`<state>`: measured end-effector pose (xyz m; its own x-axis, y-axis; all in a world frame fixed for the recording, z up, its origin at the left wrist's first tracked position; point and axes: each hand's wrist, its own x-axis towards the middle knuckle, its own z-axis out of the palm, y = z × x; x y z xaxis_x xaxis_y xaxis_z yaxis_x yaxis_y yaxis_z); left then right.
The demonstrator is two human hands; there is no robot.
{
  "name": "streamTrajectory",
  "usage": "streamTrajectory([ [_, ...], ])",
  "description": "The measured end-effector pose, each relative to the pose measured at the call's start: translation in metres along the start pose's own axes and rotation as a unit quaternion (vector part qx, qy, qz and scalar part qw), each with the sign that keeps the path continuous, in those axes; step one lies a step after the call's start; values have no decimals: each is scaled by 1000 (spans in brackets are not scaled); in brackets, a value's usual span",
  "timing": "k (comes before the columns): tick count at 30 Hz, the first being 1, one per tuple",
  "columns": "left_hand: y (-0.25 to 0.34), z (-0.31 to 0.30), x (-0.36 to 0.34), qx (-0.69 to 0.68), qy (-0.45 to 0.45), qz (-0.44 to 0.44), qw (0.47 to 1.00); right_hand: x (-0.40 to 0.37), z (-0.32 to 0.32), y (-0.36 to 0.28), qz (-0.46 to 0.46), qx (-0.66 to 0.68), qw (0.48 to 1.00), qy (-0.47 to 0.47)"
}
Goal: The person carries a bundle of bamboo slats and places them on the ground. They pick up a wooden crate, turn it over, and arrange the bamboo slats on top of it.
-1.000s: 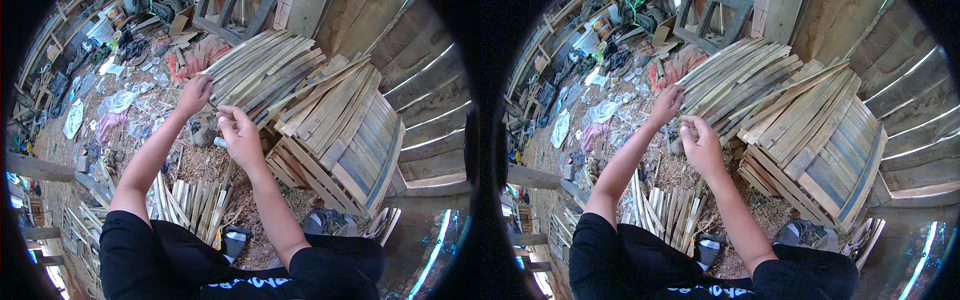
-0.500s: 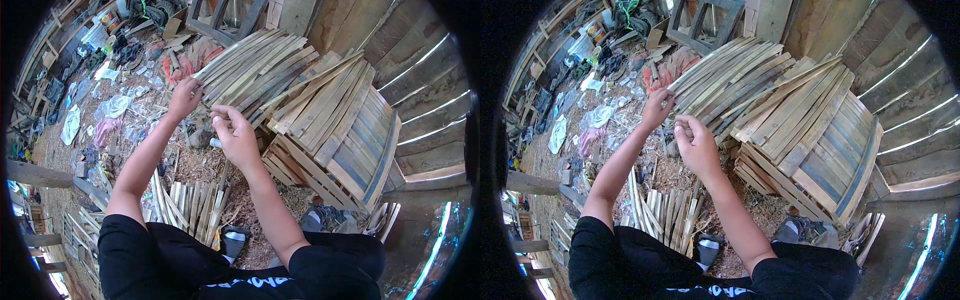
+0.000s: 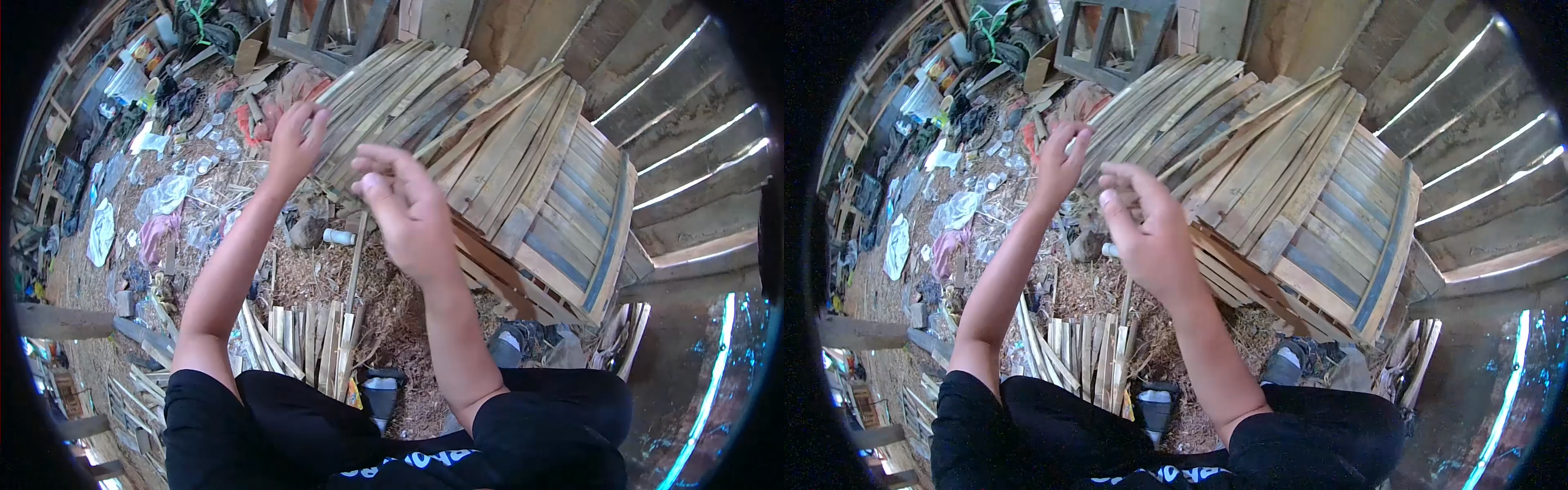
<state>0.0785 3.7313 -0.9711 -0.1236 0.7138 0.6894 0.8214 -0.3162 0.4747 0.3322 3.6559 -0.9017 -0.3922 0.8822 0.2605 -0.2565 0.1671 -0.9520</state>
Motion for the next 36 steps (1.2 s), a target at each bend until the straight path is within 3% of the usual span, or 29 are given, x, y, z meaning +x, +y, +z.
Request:
streamTrajectory([
  [2,38,19,18,-160,-89,-61,981,0,-23,-24,-6,13,1000,22],
  [3,57,27,24,-167,-94,-57,980,2,-35,-28,-32,33,998,38],
  [4,78,34,26,-209,-169,-66,961,2,-49,-34,-35,27,998,47],
  [5,97,40,27,-249,-245,-73,934,2,-64,-41,-22,-19,995,97],
  [7,127,50,22,-224,-277,-87,930,-2,-86,-56,-9,-71,985,157],
  [9,156,42,24,-194,-343,-150,907,-5,-102,-69,77,-284,909,294],
  [10,165,40,27,-199,-348,-146,905,-8,-116,-64,79,-287,906,300],
  [12,172,42,29,-70,-318,-62,944,-12,-140,-46,78,-465,804,362],
  [14,166,53,23,-75,-296,-15,952,-20,-153,-42,109,-487,793,349],
  [16,167,60,22,17,-257,64,964,-24,-158,-38,141,-507,782,334],
  [19,183,64,24,32,-244,35,969,-23,-159,-28,119,-524,777,329],
  [21,185,72,22,37,-243,39,968,-21,-159,-24,120,-574,741,326],
  [25,180,85,19,54,-228,59,970,-16,-162,-33,144,-570,749,307],
  [27,178,86,18,34,-218,58,974,-12,-160,-39,187,-500,799,277],
  [28,178,86,17,15,-208,58,976,-11,-160,-36,190,-499,800,275],
  [34,183,80,16,1,-202,51,978,-10,-160,-30,141,-491,801,313],
  [36,182,80,16,-2,-203,57,978,-11,-160,-30,125,-439,824,334],
])
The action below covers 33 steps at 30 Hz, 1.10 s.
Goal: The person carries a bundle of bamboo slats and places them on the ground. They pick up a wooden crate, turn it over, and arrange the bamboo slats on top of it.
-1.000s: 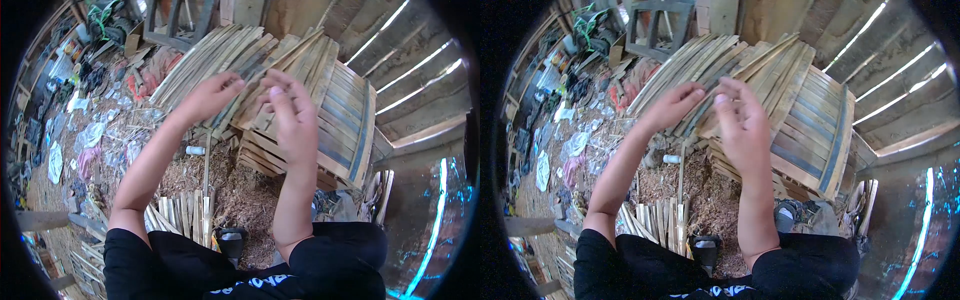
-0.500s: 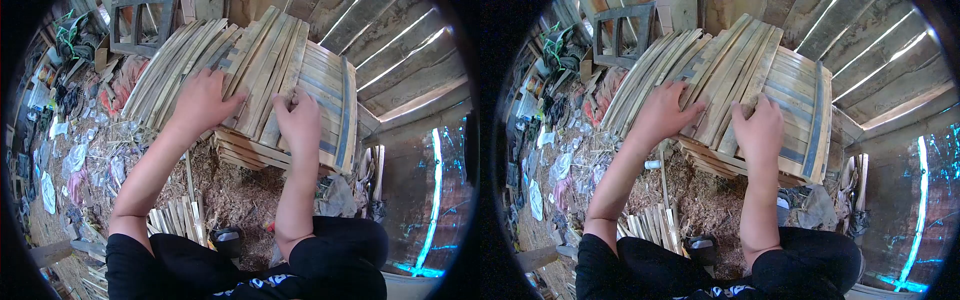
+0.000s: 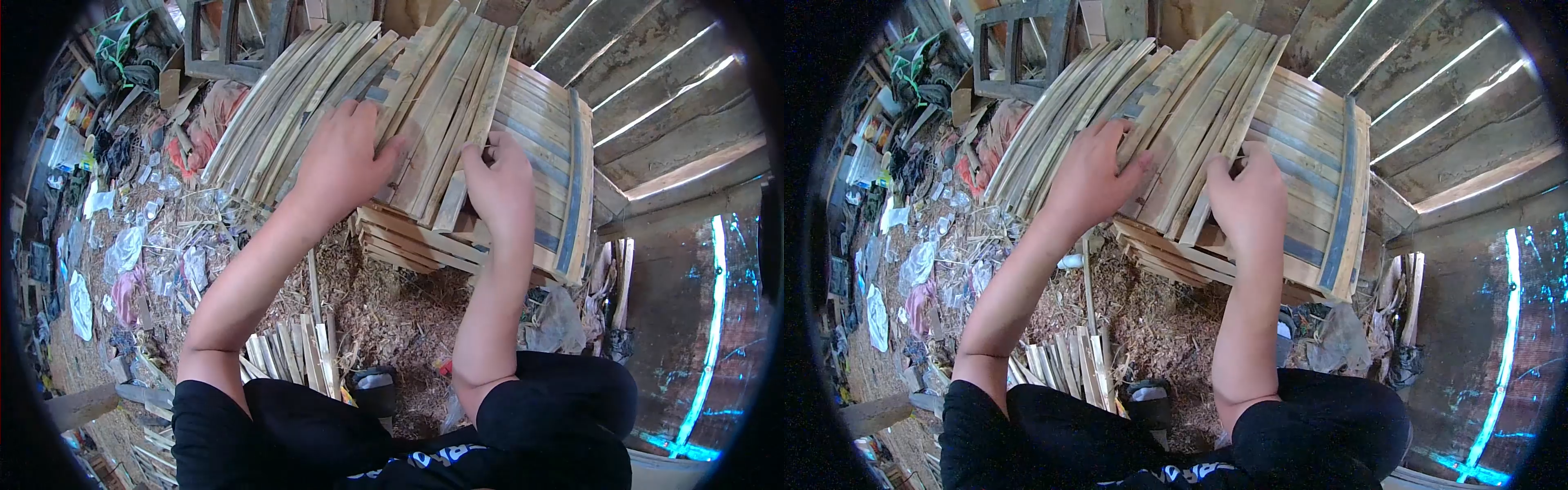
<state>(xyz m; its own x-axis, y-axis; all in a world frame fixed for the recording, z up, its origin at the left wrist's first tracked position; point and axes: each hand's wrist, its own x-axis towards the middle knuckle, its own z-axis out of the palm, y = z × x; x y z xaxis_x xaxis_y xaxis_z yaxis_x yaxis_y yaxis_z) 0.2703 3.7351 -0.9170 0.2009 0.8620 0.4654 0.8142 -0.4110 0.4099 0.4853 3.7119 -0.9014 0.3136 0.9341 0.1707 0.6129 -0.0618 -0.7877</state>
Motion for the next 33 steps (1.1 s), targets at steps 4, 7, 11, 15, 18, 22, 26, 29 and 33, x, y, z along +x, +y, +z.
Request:
streamTrajectory([
  [4,-1,-3,2,-69,-42,-26,996,13,8,14,8,155,988,-25],
  [7,2,-6,5,-63,-61,-32,996,9,8,7,53,253,966,-19],
  [11,9,-10,9,-59,-67,-50,995,2,15,0,-1,52,999,11],
  [15,7,-8,17,-62,-76,-56,994,4,12,-8,11,24,1000,-4],
  [18,12,-13,23,-74,-104,-89,988,10,15,-3,13,61,998,-4],
  [22,16,-10,23,-75,-117,-62,988,11,11,-4,27,155,985,-70],
  [26,31,-7,25,-67,-133,-87,985,7,10,-8,7,69,997,-30],
  [29,35,-11,27,-33,-147,-79,985,10,14,0,-5,61,998,-23],
  [33,29,-12,31,-33,-147,-43,988,11,17,6,22,97,994,-45],
])
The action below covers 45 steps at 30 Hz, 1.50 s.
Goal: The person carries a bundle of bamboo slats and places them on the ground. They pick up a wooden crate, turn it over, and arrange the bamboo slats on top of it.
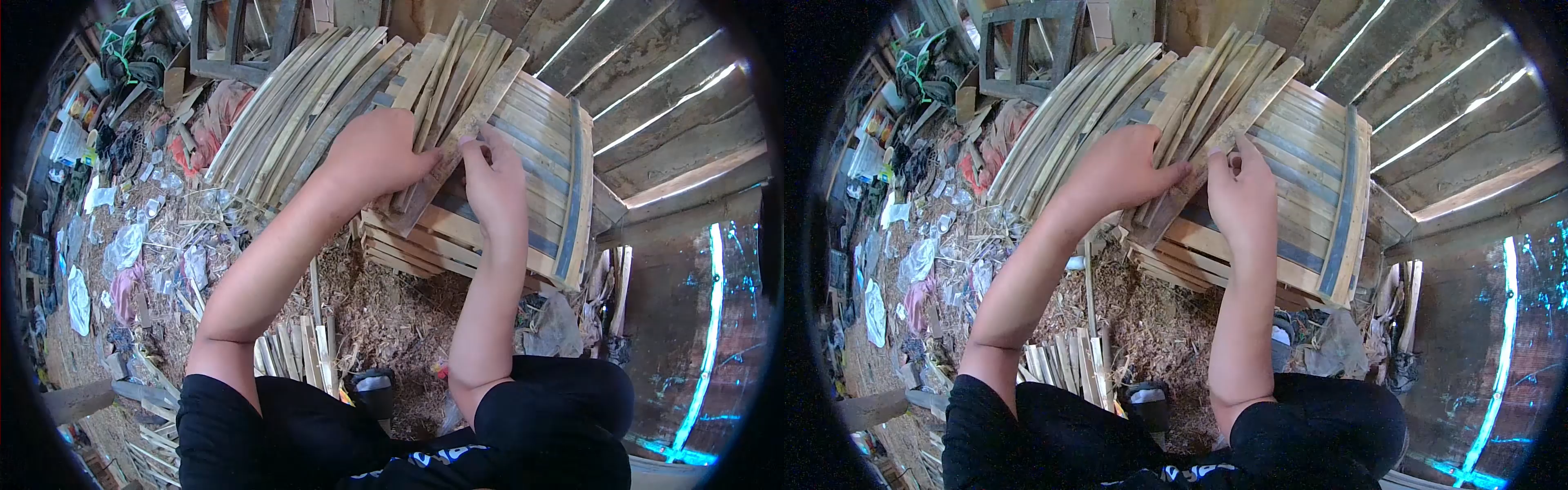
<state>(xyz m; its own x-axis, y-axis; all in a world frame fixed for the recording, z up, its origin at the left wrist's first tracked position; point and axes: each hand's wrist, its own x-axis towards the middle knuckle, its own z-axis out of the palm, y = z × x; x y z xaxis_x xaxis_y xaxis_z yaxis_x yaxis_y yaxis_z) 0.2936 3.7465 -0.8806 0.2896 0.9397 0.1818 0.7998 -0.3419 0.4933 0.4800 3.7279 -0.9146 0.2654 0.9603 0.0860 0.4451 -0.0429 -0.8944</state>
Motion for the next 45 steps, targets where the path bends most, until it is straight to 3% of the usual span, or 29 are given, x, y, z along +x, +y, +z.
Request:
streamTrajectory([
  [8,-14,-15,13,-33,-65,-48,996,-14,-5,-21,44,59,997,-32],
  [10,-27,-18,10,-49,-54,-39,997,-15,-1,-16,5,-28,1000,2],
  [14,-28,-33,-20,-116,-70,-31,990,-19,7,-6,-83,-72,992,64],
  [16,-32,-31,-33,-262,-53,-87,960,-24,8,-14,-98,-99,986,89],
  [17,-33,-36,-38,-258,-50,-92,960,-24,12,-14,-100,-95,987,85],
  [19,-37,-49,-48,-166,-18,-112,980,-23,19,-16,-143,-88,979,118],
  [23,-110,-47,-60,-39,137,-38,989,-32,30,-30,-169,-57,979,97],
  [26,-164,-46,-73,66,184,-31,980,-42,44,-39,-204,-37,974,89],
  [29,-199,-40,-97,162,192,-64,966,-51,59,-48,-265,-24,960,87],
  [35,-253,-37,-113,174,150,-93,969,-90,103,-69,-367,56,928,-12],
  [44,-282,-43,-93,288,156,-110,939,-114,136,-60,-329,121,923,-160],
  [45,-306,-40,-86,286,155,-110,939,-117,137,-58,-318,119,924,-174],
])
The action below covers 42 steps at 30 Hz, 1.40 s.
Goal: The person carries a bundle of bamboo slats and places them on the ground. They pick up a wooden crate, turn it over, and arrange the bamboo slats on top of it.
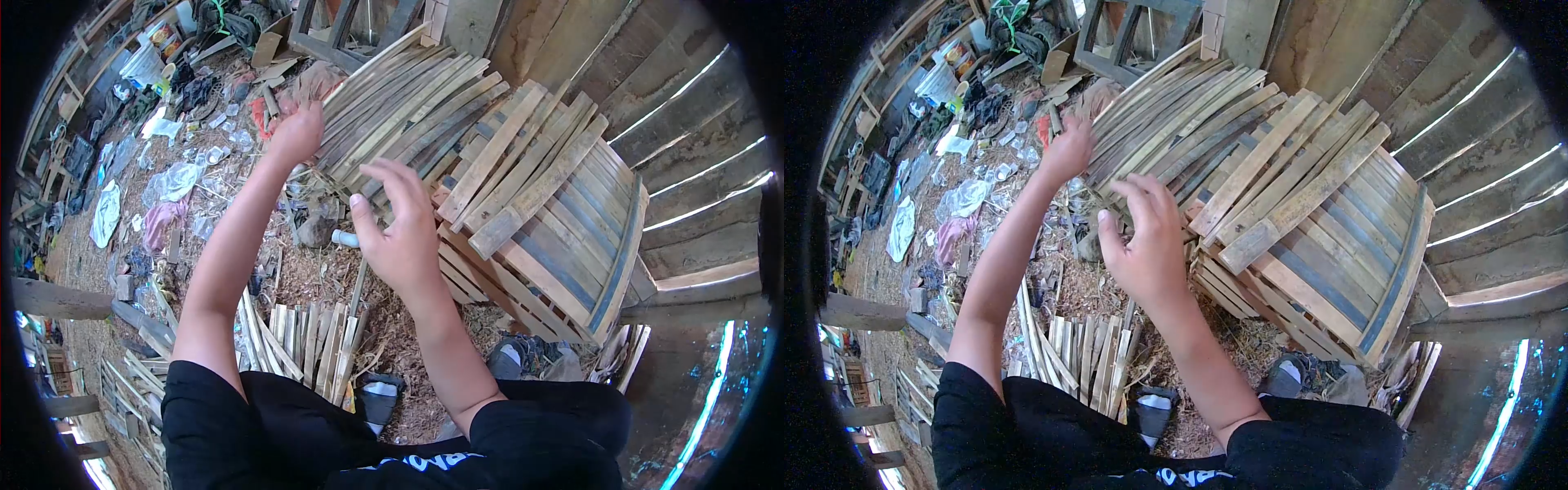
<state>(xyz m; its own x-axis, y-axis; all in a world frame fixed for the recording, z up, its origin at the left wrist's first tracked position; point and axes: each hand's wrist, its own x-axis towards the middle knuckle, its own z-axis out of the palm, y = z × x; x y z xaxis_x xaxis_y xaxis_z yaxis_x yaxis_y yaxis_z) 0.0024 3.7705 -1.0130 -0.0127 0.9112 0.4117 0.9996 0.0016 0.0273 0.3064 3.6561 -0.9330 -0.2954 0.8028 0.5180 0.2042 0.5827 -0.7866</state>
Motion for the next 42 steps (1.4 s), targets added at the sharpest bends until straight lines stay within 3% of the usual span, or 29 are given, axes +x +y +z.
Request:
streamTrajectory([
  [2,-45,46,15,60,50,102,992,-5,2,3,0,-3,1000,-4],
  [3,-34,32,17,39,31,56,997,-7,2,4,3,6,1000,-12],
  [6,-32,33,19,51,29,39,998,-14,3,8,15,12,1000,-19],
  [13,-39,52,33,123,-23,45,991,-24,-2,16,54,25,997,-46],
  [15,-29,40,37,42,-71,-29,996,-25,-2,17,71,22,996,-57],
  [19,-28,49,37,117,0,13,993,-27,0,20,67,44,995,-63],
  [21,-25,47,37,100,-75,-12,992,-27,1,19,74,52,994,-66],
  [27,-31,44,31,-57,-53,-20,997,-28,3,22,83,68,991,-75],
  [31,-29,40,30,-84,-30,-40,995,-28,5,23,93,69,990,-83],
  [33,-33,39,35,-123,-74,-76,987,-29,5,23,98,68,989,-86],
  [37,-40,47,37,-134,-51,-63,988,-30,6,25,101,75,988,-94],
  [40,-42,48,35,-130,-87,-101,983,-31,6,26,100,69,988,-95],
  [42,-42,47,30,-145,-53,-82,985,-32,5,26,100,63,989,-94],
])
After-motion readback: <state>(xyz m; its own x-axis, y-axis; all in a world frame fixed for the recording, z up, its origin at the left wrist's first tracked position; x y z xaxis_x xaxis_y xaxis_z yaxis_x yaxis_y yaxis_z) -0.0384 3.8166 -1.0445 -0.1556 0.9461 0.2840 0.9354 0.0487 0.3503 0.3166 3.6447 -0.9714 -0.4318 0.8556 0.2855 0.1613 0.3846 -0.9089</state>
